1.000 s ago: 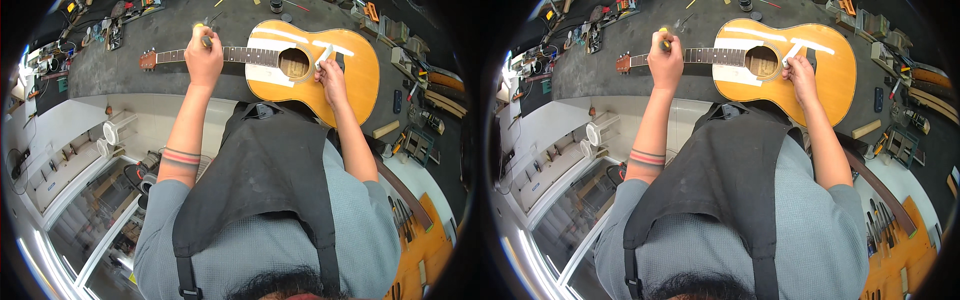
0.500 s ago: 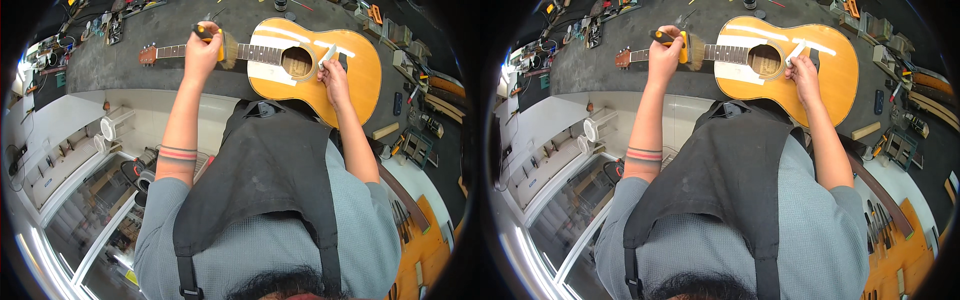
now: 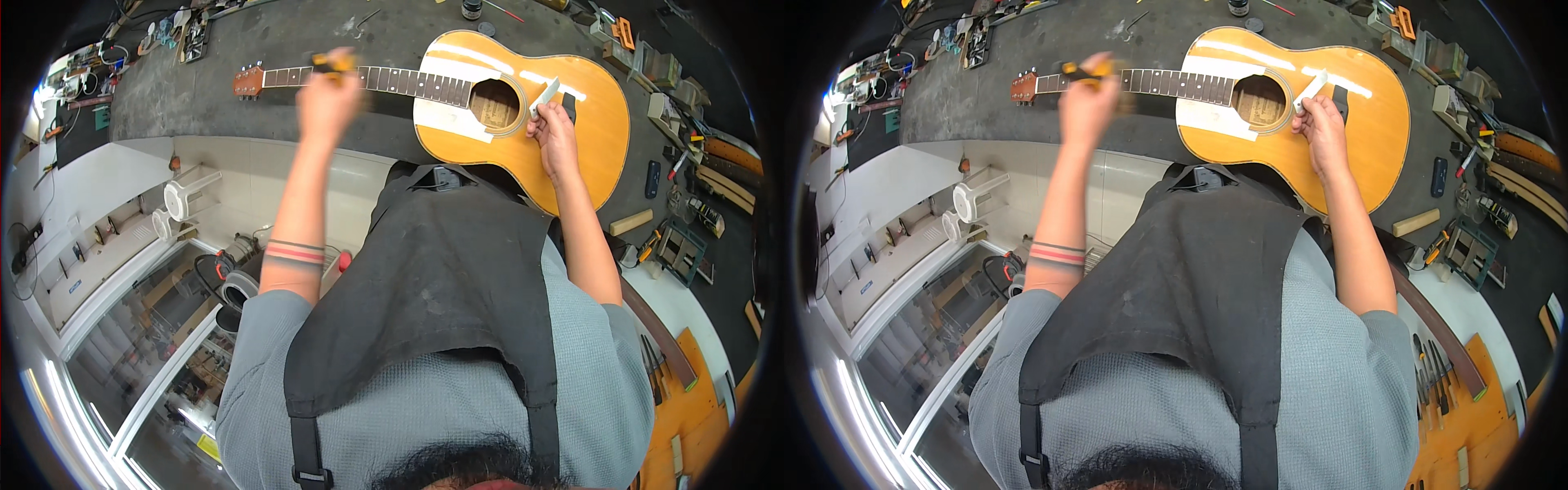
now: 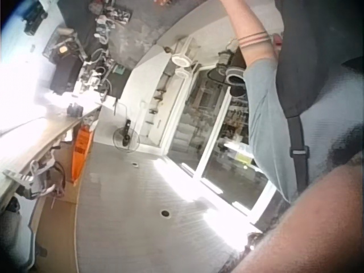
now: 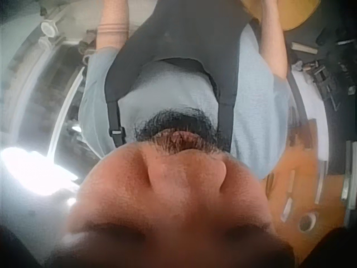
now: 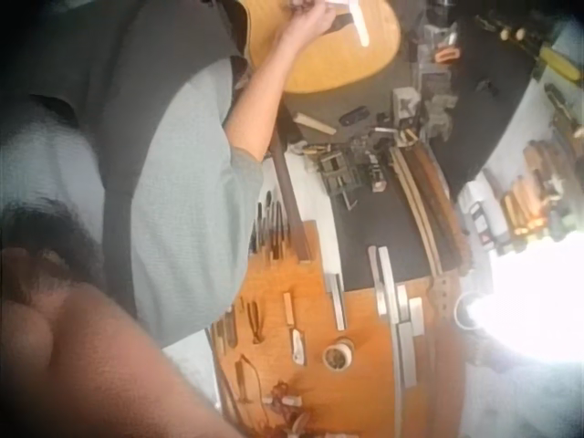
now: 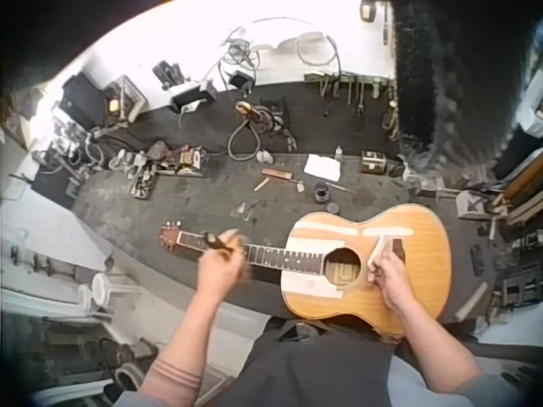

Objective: The person works on an acoustic guitar in a workshop, using a small metal file to smooth the frets on the neck. They then use a brush to clean the fretboard and body, and finally pick up a red power sander.

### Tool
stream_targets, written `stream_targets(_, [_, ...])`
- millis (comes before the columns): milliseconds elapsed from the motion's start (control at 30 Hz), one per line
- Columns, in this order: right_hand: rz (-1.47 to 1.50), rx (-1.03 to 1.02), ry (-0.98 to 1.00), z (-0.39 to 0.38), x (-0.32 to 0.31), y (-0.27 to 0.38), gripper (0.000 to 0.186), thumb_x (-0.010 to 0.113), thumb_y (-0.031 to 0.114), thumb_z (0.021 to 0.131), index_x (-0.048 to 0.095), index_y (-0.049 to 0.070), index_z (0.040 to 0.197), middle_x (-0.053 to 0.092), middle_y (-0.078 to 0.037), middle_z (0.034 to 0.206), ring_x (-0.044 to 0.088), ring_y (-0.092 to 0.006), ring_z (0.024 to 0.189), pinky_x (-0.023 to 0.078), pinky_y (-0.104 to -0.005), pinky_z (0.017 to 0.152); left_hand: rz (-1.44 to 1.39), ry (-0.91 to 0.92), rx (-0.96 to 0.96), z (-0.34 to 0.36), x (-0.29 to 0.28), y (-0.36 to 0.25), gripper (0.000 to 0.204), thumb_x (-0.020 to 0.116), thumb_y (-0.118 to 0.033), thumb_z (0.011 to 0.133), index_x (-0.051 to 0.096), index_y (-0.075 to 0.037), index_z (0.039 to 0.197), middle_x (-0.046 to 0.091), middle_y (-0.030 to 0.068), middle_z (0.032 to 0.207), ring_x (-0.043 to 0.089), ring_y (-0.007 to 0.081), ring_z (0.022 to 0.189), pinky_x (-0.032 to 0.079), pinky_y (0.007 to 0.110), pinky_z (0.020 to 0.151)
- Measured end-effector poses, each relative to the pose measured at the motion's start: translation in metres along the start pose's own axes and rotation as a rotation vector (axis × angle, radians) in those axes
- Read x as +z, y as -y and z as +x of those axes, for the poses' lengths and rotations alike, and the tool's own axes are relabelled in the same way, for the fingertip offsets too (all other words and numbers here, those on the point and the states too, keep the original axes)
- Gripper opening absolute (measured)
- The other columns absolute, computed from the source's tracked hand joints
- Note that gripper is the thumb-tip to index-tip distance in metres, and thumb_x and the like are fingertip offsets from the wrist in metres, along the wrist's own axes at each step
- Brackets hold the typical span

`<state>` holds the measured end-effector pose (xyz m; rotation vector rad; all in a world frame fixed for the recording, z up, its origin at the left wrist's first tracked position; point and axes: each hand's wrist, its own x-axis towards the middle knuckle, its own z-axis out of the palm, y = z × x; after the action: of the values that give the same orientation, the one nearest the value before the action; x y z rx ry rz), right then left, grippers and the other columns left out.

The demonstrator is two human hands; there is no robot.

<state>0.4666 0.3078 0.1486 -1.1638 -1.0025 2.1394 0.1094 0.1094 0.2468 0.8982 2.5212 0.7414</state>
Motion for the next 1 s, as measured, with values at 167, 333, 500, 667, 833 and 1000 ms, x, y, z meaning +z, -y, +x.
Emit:
stream_targets(167, [0.007,0.010,0.034,0.003,0.007,-0.001,0.016,0.062,0.021,0.113,0.057,0.012,0.101,0.064,-0.002,0.092,0.063,-0.0139,0.080,0.051,-0.0317,0.077,-0.702,0.506,0.134,-0.042,0.096,-0.066,0.052,0.078,-0.028,0.099,0.072,-0.010,0.147,0.079,0.0057,0.102,0.073,0.0180,0.100,0.058,0.034,0.094])
stream_targets(333, [0.029,0.003,0.033,0.005,0.000,-0.006,0.016,0.062,0.022,0.113,0.058,0.011,0.102,0.064,-0.002,0.092,0.063,-0.0144,0.080,0.051,-0.0320,0.077,-0.381,0.247,0.120,-0.016,0.065,-0.022,0.052,0.075,-0.029,0.100,0.070,-0.008,0.148,0.080,0.0143,0.127,0.076,0.0236,0.118,0.058,0.038,0.102])
stream_targets(500, [0.018,-0.005,0.018,0.003,0.001,-0.002,0.015,0.062,0.022,0.113,0.058,0.011,0.104,0.064,-0.002,0.093,0.063,-0.0148,0.082,0.052,-0.0331,0.078,0.204,-0.279,-0.088,0.031,-0.040,0.082,0.045,0.073,-0.031,0.101,0.072,-0.025,0.146,0.077,0.0162,0.137,0.073,0.0355,0.127,0.057,0.044,0.107])
stream_targets(667, [-0.006,0.008,0.020,0.005,-0.004,-0.002,0.014,0.062,0.021,0.113,0.059,0.010,0.106,0.065,-0.003,0.095,0.065,-0.0157,0.083,0.052,-0.0343,0.080,0.295,-0.342,0.253,0.030,-0.066,0.106,0.041,0.066,-0.005,0.092,0.078,-0.007,0.132,0.077,0.0166,0.125,0.072,0.0397,0.115,0.054,0.049,0.105])
stream_targets(833, [-0.011,0.022,0.025,0.003,-0.002,-0.002,0.014,0.060,0.020,0.114,0.058,0.010,0.105,0.066,-0.005,0.096,0.064,-0.0168,0.084,0.052,-0.0343,0.080,0.299,0.211,0.446,-0.035,0.027,0.016,0.080,0.064,0.002,0.082,0.058,-0.013,0.160,0.076,0.0158,0.094,0.073,0.0380,0.092,0.050,0.050,0.100])
stream_targets(1000, [-0.011,0.040,0.016,0.003,-0.003,0.001,0.015,0.059,0.020,0.114,0.057,0.010,0.103,0.066,-0.006,0.096,0.063,-0.0177,0.085,0.051,-0.0337,0.080,0.476,0.416,0.427,-0.056,0.080,0.002,0.091,0.066,0.001,0.081,0.047,-0.008,0.169,0.072,0.0103,0.077,0.070,0.0311,0.077,0.045,0.045,0.086])
